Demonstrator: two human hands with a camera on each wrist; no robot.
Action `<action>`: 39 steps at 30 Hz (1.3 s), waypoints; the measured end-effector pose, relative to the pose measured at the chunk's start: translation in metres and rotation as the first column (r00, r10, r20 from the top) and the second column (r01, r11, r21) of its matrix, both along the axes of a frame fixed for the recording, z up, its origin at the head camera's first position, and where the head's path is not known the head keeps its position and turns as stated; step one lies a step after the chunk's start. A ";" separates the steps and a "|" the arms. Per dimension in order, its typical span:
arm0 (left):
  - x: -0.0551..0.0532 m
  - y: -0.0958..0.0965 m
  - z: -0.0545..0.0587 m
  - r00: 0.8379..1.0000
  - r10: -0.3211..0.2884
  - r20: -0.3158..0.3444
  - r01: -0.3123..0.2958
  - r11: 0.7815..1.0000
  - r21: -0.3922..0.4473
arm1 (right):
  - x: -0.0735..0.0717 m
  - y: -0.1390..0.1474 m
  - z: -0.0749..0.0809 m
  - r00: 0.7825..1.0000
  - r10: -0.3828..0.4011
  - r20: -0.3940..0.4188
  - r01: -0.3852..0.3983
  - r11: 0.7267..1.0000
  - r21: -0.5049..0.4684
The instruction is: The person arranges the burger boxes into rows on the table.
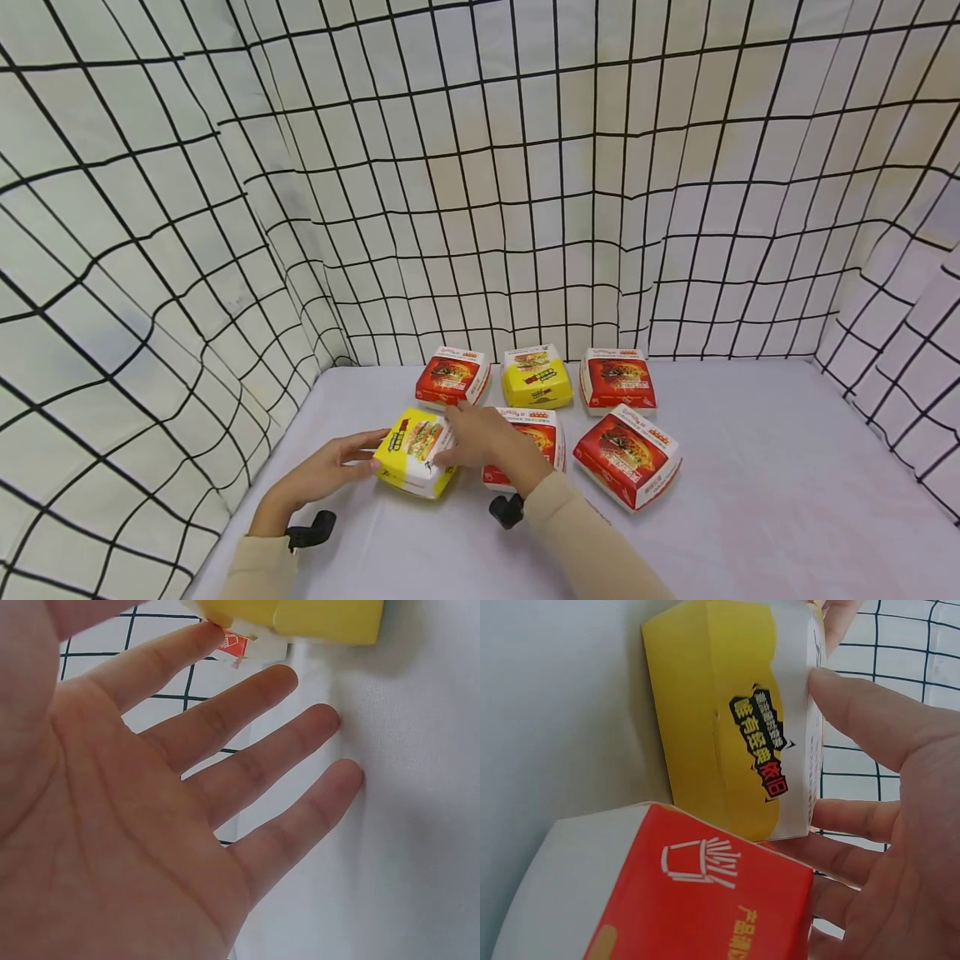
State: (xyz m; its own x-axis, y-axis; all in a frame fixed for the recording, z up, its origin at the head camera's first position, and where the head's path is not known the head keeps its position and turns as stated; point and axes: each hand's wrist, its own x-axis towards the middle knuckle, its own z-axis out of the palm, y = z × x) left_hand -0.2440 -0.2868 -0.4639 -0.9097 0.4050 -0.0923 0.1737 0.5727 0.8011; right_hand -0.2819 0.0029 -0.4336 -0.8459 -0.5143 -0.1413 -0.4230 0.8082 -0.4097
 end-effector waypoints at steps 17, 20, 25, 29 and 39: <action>-0.004 0.002 -0.001 0.995 0.077 -0.060 -0.077 0.997 0.012 | 0.007 0.001 -0.013 0.995 -0.011 -0.096 0.012 1.000 0.013; -0.003 0.005 -0.001 0.991 0.120 -0.054 -0.120 0.993 0.008 | 0.008 0.001 -0.013 0.993 -0.001 -0.120 0.005 1.000 0.030; -0.003 0.010 0.000 0.981 0.184 -0.054 -0.184 0.983 -0.006 | 0.009 0.002 -0.014 0.984 0.029 -0.174 -0.019 0.998 0.056; -0.003 0.012 -0.001 0.974 0.222 -0.054 -0.224 0.974 -0.021 | 0.011 0.001 -0.015 0.974 0.051 -0.219 -0.035 0.997 0.075; -0.005 0.014 -0.006 0.968 0.241 -0.064 -0.243 0.969 -0.030 | 0.018 -0.001 -0.015 0.965 0.053 -0.257 -0.023 0.993 0.116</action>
